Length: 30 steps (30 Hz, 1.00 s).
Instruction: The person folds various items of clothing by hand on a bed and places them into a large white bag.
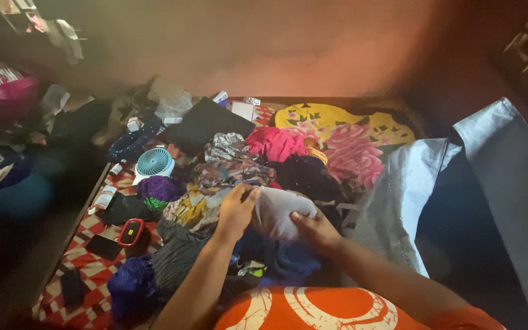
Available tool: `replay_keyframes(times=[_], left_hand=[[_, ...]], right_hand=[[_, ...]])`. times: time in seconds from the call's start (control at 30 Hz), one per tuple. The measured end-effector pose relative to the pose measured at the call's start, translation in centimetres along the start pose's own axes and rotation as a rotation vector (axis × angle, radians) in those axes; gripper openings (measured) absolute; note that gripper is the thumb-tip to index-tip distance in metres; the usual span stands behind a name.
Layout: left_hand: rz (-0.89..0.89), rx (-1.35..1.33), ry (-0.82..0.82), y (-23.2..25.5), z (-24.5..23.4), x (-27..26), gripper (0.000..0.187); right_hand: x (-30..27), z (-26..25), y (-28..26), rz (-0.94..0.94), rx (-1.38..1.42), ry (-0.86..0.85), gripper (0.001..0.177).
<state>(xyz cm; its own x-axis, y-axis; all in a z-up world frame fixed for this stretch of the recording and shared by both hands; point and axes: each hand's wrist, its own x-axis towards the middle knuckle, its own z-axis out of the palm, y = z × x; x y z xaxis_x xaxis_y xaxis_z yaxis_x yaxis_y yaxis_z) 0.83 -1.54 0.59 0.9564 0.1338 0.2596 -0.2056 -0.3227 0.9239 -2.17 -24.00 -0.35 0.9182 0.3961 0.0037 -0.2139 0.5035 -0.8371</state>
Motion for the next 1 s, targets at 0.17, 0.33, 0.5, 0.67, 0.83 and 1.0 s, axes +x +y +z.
replay_keyframes(times=[0.17,0.33,0.5,0.67,0.83,1.0], left_hand=[[-0.232,-0.367,0.060,-0.5,0.7,-0.6,0.031],[0.589,0.359,0.031,5.5,-0.2,-3.2,0.053],[0.761,0.584,-0.255,8.4,1.7,-5.3,0.066],[0.717,0.626,-0.234,7.2,1.6,-4.6,0.060],[0.523,0.429,-0.186,5.2,1.2,-4.0,0.064],[0.077,-0.173,-0.286,3.0,4.0,-3.5,0.099]], right_hand=[[-0.2,0.0,0.1,0.020,-0.058,0.067,0.057],[0.6,-0.7,0.7,0.028,-0.024,0.115,0.054],[0.2,-1.1,0.9,0.056,-0.115,-0.046,0.051],[-0.5,-0.5,1.0,0.070,0.058,-0.058,0.053],[-1.6,-1.1,1.3,0.113,0.184,-0.010,0.054],[-3.2,-1.6,-0.3,0.058,0.198,0.050,0.058]])
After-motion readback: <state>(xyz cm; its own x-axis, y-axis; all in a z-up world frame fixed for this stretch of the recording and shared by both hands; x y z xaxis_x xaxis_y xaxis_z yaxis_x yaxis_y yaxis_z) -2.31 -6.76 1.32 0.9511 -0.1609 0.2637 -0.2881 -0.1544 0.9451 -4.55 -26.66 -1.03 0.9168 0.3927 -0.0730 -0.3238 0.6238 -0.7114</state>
